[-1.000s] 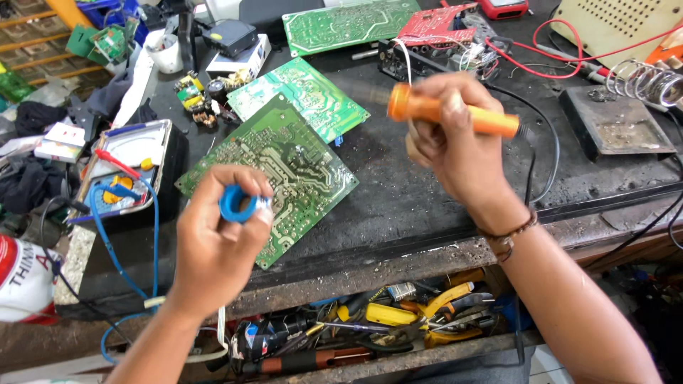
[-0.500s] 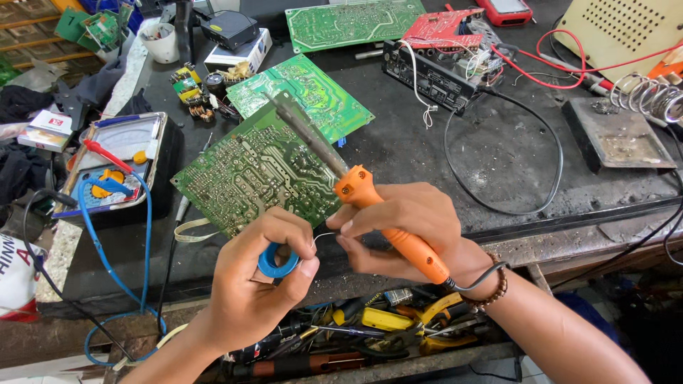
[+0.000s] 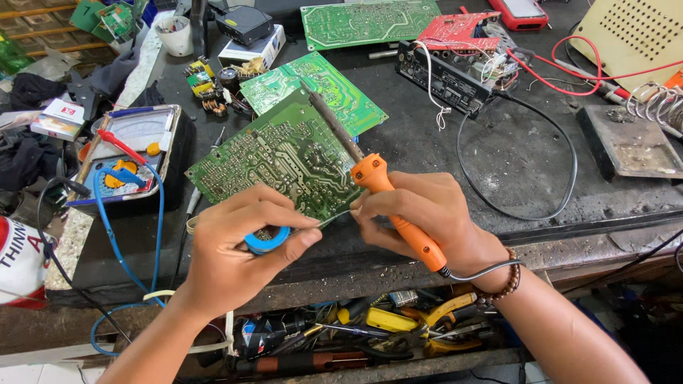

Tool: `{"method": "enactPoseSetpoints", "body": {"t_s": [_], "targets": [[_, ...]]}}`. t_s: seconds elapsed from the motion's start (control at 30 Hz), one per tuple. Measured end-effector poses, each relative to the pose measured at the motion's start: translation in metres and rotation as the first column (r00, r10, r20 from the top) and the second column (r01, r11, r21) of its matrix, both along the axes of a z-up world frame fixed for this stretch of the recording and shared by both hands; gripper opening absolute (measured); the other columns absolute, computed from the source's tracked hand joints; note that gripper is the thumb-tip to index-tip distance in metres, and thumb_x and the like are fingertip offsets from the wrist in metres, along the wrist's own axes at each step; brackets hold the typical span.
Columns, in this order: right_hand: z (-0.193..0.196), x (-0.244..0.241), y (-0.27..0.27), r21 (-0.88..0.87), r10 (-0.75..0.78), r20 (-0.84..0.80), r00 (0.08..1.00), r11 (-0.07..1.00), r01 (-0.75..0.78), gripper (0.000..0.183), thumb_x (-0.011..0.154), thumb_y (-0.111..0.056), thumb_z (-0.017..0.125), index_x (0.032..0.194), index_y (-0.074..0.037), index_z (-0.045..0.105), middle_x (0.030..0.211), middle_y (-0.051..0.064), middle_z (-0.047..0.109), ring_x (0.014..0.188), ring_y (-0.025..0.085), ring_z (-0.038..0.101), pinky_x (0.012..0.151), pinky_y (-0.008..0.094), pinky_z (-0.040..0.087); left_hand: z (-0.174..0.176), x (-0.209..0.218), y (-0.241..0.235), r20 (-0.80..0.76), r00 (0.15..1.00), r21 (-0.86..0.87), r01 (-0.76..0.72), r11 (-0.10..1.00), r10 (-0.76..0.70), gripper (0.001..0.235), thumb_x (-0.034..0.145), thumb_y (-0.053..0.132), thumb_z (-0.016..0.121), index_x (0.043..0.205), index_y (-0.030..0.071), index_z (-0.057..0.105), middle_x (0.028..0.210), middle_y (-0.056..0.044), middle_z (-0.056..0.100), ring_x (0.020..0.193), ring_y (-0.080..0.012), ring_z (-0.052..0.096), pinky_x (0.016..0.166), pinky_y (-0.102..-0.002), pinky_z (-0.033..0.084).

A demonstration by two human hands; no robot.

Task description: The person uses a soldering iron and solder wire to work on a green circuit board. They hold the board with one hand while applying heat and solder with the other, occasionally using a desoldering pump to remove excess solder.

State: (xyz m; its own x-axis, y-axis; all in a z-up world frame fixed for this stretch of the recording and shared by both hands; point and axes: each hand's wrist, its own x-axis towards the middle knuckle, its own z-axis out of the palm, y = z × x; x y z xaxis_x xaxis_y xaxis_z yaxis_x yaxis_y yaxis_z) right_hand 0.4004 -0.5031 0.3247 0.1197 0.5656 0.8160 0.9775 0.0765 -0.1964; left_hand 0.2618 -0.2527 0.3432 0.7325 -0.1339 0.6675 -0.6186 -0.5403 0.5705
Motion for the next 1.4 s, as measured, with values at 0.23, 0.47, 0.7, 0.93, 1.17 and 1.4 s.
{"method": "enactPoseSetpoints", "body": {"t_s": [0.23,0.47,0.7,0.93,1.17,1.4], "targets": [[-0.016,0.012,-0.001,0.309,0.009,-0.503,0.864,0.936,0.171,0.069,0.121,-0.063,0.043,0.122,-0.002,0.074,0.069,0.012,0.066,0.052,0.016,0.058,0.056,0.027,0.049,-0.007,-0.002,0.017,0.35,0.864,0.19,-0.444,0.876,0.362,0.013,0.102,0.002,0.093,0.101,0.008,0.081,0.094,-0.01,0.077,0.083,-0.0251,0.071,0.083,-0.042,0.053],[-0.009,0.021,0.008,0.548,0.375,-0.725,0.578,0.823,0.154,0.081,0.095,-0.095,0.054,0.103,-0.015,0.063,0.058,0.005,0.036,0.047,0.014,0.032,0.05,0.03,0.03,-0.02,0.011,0.014,0.339,0.855,0.202,-0.473,0.857,0.392,0.012,0.106,0.022,0.084,0.097,0.016,0.079,0.095,0.0,0.081,0.087,-0.0224,0.075,0.113,-0.051,0.041],[-0.021,0.03,0.005,0.487,0.294,-0.756,0.585,0.849,0.203,0.034,0.112,-0.021,0.075,0.092,-0.014,0.048,0.06,0.005,0.047,0.046,0.012,0.043,0.048,0.03,0.038,-0.021,0.018,0.007,0.298,0.829,0.142,-0.529,0.837,0.473,0.015,0.11,0.02,0.081,0.097,0.014,0.08,0.092,0.0,0.082,0.085,-0.0207,0.075,0.112,-0.049,0.04],[-0.013,0.027,0.006,0.42,0.243,-0.774,0.585,0.888,0.186,0.039,0.115,-0.022,0.065,0.085,-0.016,0.041,0.055,0.005,0.039,0.043,0.015,0.036,0.047,0.032,0.034,-0.018,0.017,0.007,0.232,0.843,0.119,-0.519,0.846,0.485,0.016,0.112,0.021,0.081,0.097,0.014,0.079,0.09,0.0,0.081,0.086,-0.0204,0.075,0.11,-0.046,0.041],[-0.014,0.031,0.007,0.399,0.216,-0.805,0.552,0.886,0.236,0.042,0.115,-0.023,0.063,0.084,-0.017,0.036,0.054,0.003,0.034,0.04,0.015,0.036,0.045,0.032,0.034,-0.019,0.018,0.007,0.239,0.841,0.13,-0.524,0.842,0.486,0.016,0.111,0.019,0.082,0.096,0.014,0.077,0.088,0.001,0.08,0.082,-0.019,0.074,0.111,-0.045,0.04],[-0.013,0.029,0.008,0.364,0.167,-0.798,0.579,0.899,0.242,0.044,0.116,-0.03,0.063,0.084,-0.017,0.036,0.054,0.004,0.037,0.039,0.016,0.04,0.045,0.031,0.035,-0.02,0.018,0.007,0.24,0.84,0.126,-0.524,0.842,0.487,0.017,0.111,0.019,0.082,0.095,0.014,0.078,0.088,0.001,0.081,0.083,-0.0186,0.074,0.111,-0.046,0.039]]}}
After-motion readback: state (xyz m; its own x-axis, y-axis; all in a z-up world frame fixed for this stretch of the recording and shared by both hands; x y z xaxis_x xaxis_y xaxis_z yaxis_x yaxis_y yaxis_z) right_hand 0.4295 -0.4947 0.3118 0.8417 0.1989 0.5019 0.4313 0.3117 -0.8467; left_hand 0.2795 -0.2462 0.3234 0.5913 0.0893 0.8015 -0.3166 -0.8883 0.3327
